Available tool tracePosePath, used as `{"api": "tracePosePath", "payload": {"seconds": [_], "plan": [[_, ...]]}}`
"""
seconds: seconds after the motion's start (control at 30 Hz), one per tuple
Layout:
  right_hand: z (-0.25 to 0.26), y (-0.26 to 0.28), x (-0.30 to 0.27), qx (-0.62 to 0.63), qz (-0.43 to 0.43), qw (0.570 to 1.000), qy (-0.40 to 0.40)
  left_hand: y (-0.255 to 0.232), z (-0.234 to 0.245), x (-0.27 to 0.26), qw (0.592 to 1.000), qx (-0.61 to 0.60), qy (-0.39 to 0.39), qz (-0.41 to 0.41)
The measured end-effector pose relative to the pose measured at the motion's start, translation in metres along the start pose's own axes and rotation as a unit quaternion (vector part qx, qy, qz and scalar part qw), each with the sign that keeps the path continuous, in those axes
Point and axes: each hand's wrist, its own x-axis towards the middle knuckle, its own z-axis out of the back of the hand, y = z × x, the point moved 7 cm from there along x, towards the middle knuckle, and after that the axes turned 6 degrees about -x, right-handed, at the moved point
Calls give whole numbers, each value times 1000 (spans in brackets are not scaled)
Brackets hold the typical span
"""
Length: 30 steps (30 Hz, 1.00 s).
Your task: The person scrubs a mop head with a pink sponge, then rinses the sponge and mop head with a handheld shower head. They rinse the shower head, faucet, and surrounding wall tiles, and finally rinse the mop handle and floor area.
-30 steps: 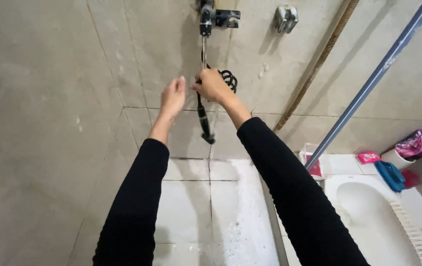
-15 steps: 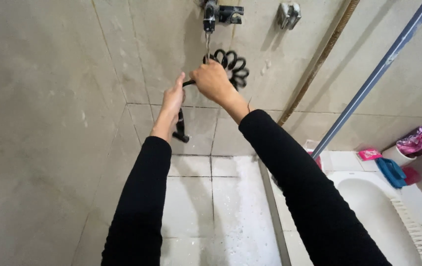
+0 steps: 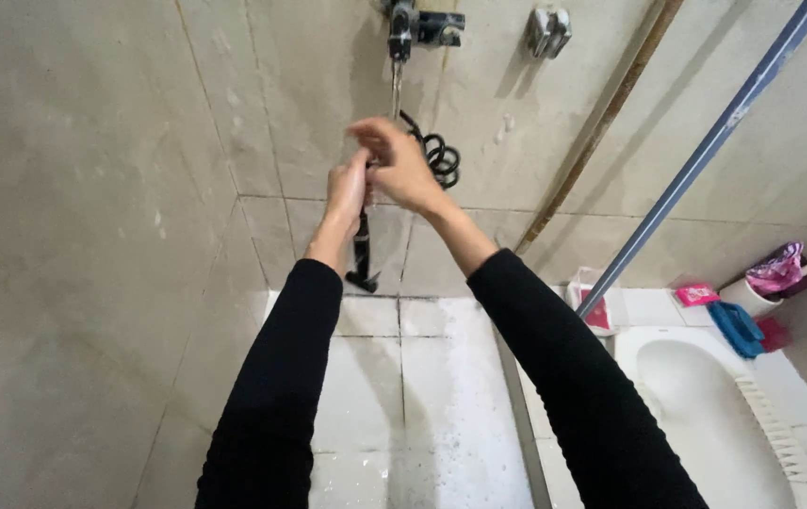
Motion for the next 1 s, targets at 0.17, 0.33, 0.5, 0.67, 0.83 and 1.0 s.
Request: {"api": "tracePosePath", "payload": {"seconds": [0.17, 0.33, 0.5, 0.67, 0.83, 1.0], "plan": [[22, -126, -50, 208, -239, 872, -374, 37, -14, 11, 999, -12, -35, 14], [-10, -159, -48, 496, -421, 696, -303, 73, -15, 25, 997, 73, -11, -22], [-33, -159, -29, 327, -415, 839, -131, 47, 8, -29, 997, 47, 1, 61], [-26, -157, -46, 207, -406, 863, -216, 4, -12, -50, 996, 13, 50, 74], [-15, -141, -54, 14, -327, 922, -206, 5, -37, -35, 981, -124, 106, 103], [-14, -102, -68, -102, -204, 973, -49, 19, -60, 7, 931, -254, 195, 178]]}}
